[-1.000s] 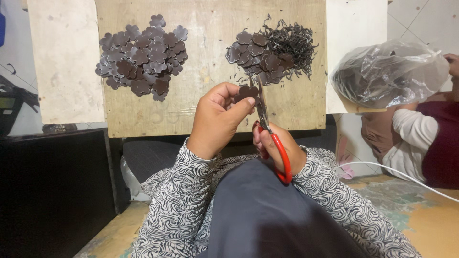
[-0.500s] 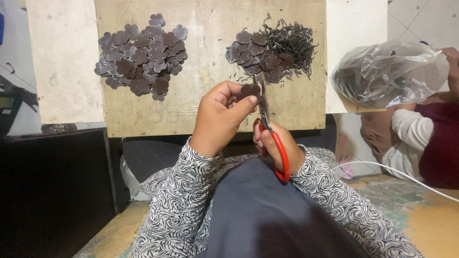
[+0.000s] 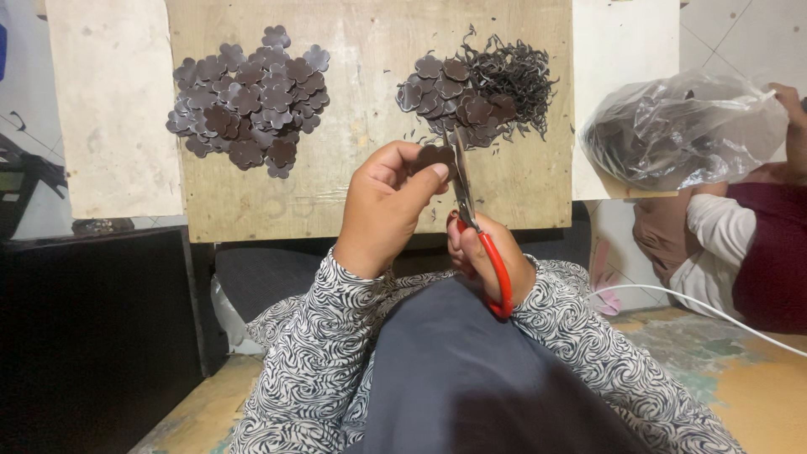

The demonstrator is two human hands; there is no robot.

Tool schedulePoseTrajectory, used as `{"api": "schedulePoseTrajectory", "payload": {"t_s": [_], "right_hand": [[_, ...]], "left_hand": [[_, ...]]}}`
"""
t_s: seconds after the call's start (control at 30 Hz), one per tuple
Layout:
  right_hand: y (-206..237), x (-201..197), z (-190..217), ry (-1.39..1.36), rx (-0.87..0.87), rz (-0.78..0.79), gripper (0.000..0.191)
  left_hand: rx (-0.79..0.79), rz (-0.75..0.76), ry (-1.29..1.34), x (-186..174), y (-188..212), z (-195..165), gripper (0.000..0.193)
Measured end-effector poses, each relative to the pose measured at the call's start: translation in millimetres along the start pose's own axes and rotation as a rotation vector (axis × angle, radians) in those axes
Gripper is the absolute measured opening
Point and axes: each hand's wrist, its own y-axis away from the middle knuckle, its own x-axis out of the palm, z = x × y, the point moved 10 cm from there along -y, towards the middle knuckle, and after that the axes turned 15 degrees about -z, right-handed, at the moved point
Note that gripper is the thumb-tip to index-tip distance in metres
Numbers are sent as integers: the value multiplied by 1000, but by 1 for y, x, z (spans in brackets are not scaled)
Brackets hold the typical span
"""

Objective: The person sits on the floor and uses red-handled scissors to trim dark brown flower-shaped pieces of material. They hold each piece in the left hand and cut with the right, placing finished pieces into a pile on a wooden board. A second person works nearby in the background.

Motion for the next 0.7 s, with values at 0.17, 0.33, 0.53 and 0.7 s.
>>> {"api": "schedulePoseTrajectory", "payload": {"t_s": [0.17,0.33,0.53,0.7], "right_hand": [[1,5,9,30,-51,71,51],[1,6,11,84,-39,92,57],[5,10,16,188,-56,154,61],[3,11,24,263,-102,151,59]], "left_hand": [[-1,16,-57,-2,0,-3,13],[-1,86,-50,3,5,-8,26],[54,86,-211,0,8,-19,34],[67,80,-237,1,9,-24,36]]}}
